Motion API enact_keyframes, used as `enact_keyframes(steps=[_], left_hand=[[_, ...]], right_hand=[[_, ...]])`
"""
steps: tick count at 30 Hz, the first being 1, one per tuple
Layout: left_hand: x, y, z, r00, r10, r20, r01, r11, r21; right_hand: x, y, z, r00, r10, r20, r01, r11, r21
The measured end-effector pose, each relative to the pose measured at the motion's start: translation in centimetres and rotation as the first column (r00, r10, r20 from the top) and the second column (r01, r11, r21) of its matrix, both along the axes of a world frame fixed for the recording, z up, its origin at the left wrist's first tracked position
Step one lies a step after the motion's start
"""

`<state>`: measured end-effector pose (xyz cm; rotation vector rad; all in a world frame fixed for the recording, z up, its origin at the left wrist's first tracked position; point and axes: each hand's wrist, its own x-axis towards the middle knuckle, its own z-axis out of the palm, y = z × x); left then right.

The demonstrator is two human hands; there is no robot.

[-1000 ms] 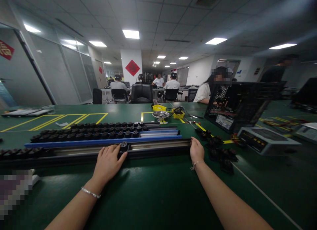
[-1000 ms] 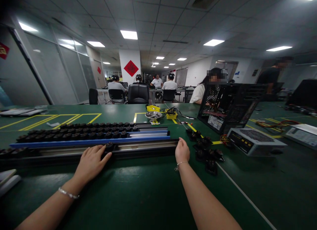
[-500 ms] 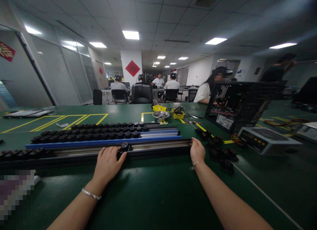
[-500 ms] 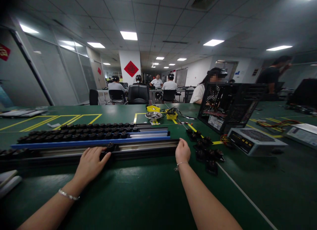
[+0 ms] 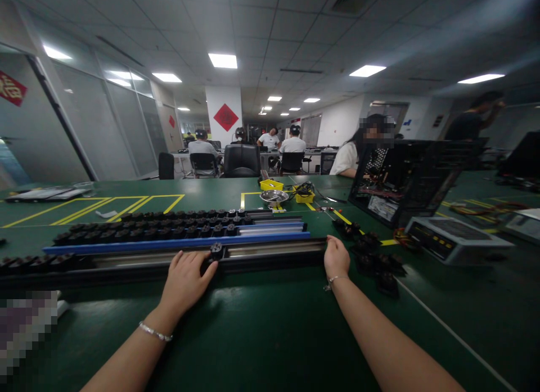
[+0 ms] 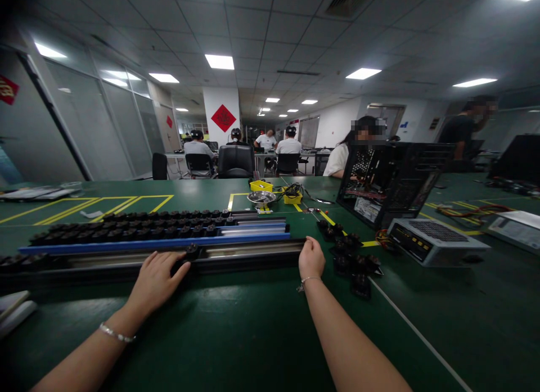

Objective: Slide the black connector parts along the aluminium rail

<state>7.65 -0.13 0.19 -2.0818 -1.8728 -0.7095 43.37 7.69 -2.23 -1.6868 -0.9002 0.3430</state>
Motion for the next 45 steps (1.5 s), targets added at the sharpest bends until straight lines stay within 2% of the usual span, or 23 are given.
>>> enact_keyframes(steps=[29,45], left_hand=[[-0.16,0.23,-0.07,0.992,-0.109,0.058,0.113,0.991,-0.072],[0.00,0.33,0.13,0.993,-0.105,0.059,0.110,0.988,-0.106]], right_hand=[[0.02,0.05,-0.16,0.999,0.023,0.037,-0.023,1.000,-0.006],[-0.04,-0.14,0.06,0.999,0.033,0.021,-0.032,0.999,-0.033]])
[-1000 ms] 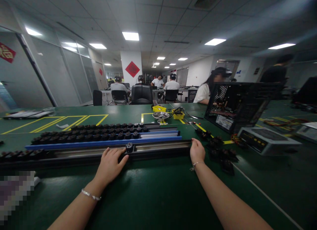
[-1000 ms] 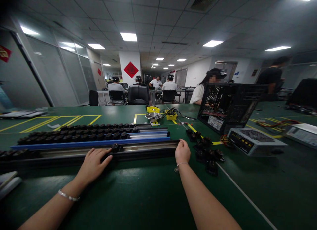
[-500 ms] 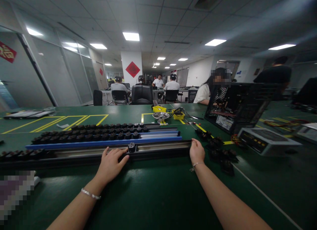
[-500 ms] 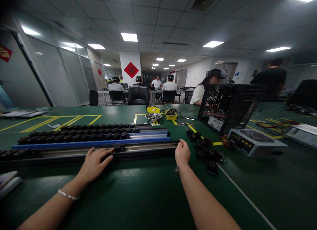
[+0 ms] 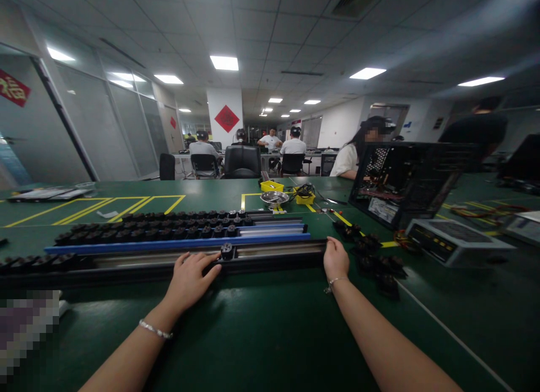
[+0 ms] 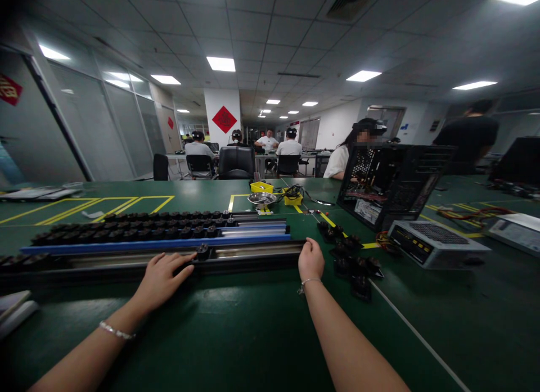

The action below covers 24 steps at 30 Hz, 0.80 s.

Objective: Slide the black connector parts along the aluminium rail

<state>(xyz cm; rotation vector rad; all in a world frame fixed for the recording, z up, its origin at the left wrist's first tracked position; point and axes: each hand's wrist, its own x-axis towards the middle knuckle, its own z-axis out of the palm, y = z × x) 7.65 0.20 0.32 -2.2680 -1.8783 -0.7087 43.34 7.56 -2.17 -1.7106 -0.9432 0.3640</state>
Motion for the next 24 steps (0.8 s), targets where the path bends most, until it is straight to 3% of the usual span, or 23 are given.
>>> enact_keyframes(steps=[12,17,18,20,24], left_hand=[[0.1,0.1,0.0,1.000,0.010,0.000,-0.010,1.000,-0.019],[0.2,0.1,0.1,1.000,0.017,0.011,-0.017,1.000,-0.027],[0.3,0.1,0.2,1.000,0.018,0.010,-0.018,0.999,-0.030],[0.4,0.1,0.1,1.000,0.021,0.004,-0.021,0.999,-0.034],[0.5,0.2,0.1,0.999,0.031,-0.015,-0.031,0.999,-0.024]], right_hand=[[-0.3,-0.2,0.6,0.999,0.015,0.032,-0.012,0.998,-0.068],[-1.6,-1.0,1.1,0.947,-0.094,0.307,0.084,0.995,0.046],[-2.4,-1.4,1.3,0.913,-0.089,0.398,0.053,0.994,0.101],[-4.4,-2.4,1.6,0.804,0.035,0.593,-0.158,0.975,0.157],[-8.8,-4.7,1.8,0.501,0.331,0.800,-0.567,0.824,0.015]])
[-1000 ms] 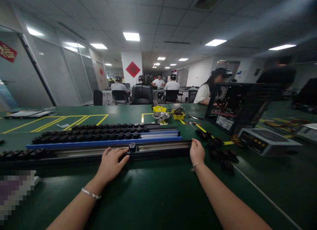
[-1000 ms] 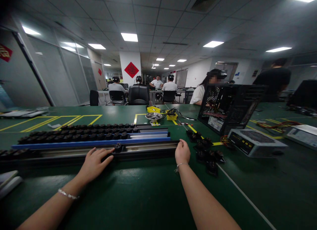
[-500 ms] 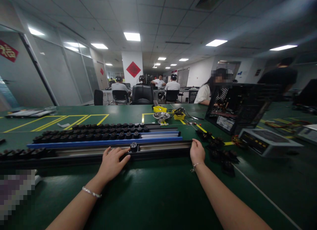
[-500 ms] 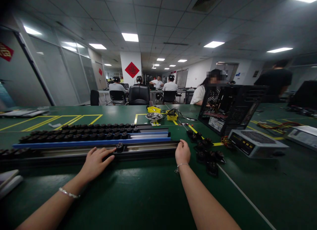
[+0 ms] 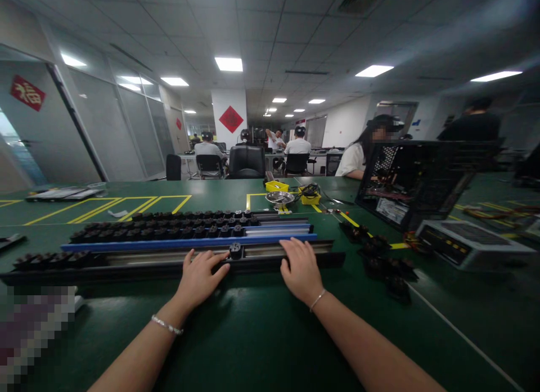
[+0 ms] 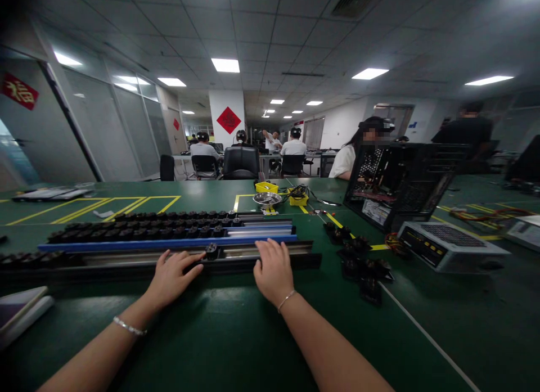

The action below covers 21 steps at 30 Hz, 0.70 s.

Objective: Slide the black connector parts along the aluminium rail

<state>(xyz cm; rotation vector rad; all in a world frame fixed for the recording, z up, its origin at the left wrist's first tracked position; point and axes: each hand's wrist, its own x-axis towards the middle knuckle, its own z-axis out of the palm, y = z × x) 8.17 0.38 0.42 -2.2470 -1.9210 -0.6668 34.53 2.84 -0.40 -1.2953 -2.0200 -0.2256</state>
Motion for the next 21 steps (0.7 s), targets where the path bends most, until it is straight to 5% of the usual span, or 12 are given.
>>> enact_keyframes(steps=[4,21], left_hand=[[0.1,0.0,0.0,1.000,0.009,-0.012,-0.009,1.000,-0.004],[0.8,-0.1,0.1,0.995,0.048,-0.082,-0.049,0.999,-0.020]], right_hand=[[-2.7,-1.2,0.1,0.981,0.146,0.125,-0.132,0.985,-0.110],[-5.3,-1.2,0.9,0.961,0.173,0.218,-0.129,0.970,-0.205]])
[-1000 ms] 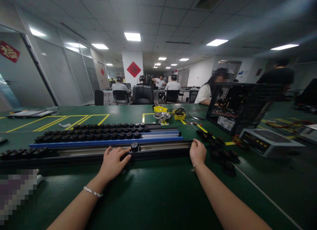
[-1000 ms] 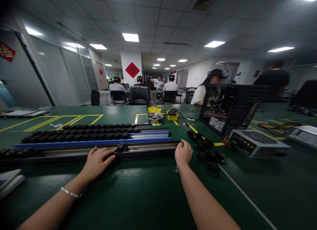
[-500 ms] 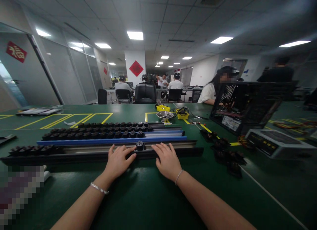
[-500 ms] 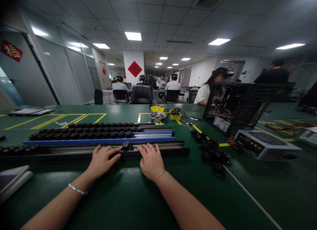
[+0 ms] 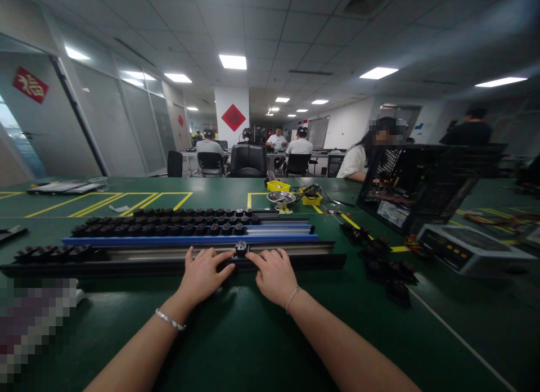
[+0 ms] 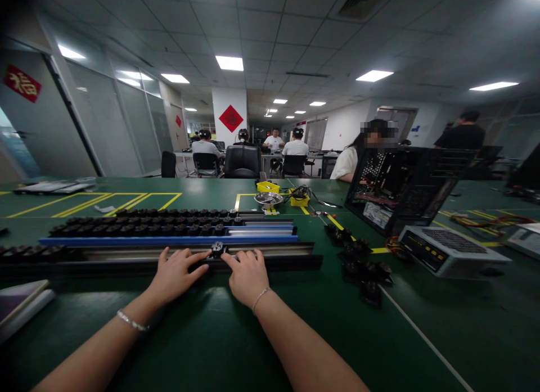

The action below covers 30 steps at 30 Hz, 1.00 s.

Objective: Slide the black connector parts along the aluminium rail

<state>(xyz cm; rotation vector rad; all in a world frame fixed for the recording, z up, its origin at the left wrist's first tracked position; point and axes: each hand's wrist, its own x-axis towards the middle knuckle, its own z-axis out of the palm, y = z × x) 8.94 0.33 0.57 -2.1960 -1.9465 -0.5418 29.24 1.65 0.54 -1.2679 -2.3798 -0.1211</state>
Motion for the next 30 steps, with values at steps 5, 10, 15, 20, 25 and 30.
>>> enact_keyframes(steps=[5,10,15,20,25,30], left_hand=[[-0.07,0.12,-0.08,1.000,-0.005,-0.010,0.005,1.000,-0.003],[-0.13,0.22,-0.19,1.000,-0.012,-0.020,0.012,1.000,0.001],[-0.25,0.19,-0.19,1.000,-0.019,-0.018,0.019,1.000,-0.009],[-0.34,0.17,-0.22,0.999,-0.028,-0.026,0.028,1.000,-0.002],[-0.29,0.13,-0.16,0.999,-0.031,-0.028,0.030,0.999,-0.010],[-0.17,0.10,0.04,0.999,-0.030,-0.019,0.029,0.999,-0.018]], right_hand=[[0.12,0.03,0.01,0.999,-0.006,0.037,0.006,1.000,-0.008],[0.19,0.13,-0.07,0.999,0.008,0.040,-0.007,1.000,-0.015],[0.29,0.15,0.05,0.999,0.009,0.043,-0.008,0.999,-0.032],[0.43,0.22,0.11,0.999,0.028,0.025,-0.027,0.999,-0.030],[0.58,0.33,0.01,0.999,0.035,0.031,-0.035,0.999,-0.015],[0.68,0.45,-0.04,0.999,0.047,-0.012,-0.047,0.999,0.005]])
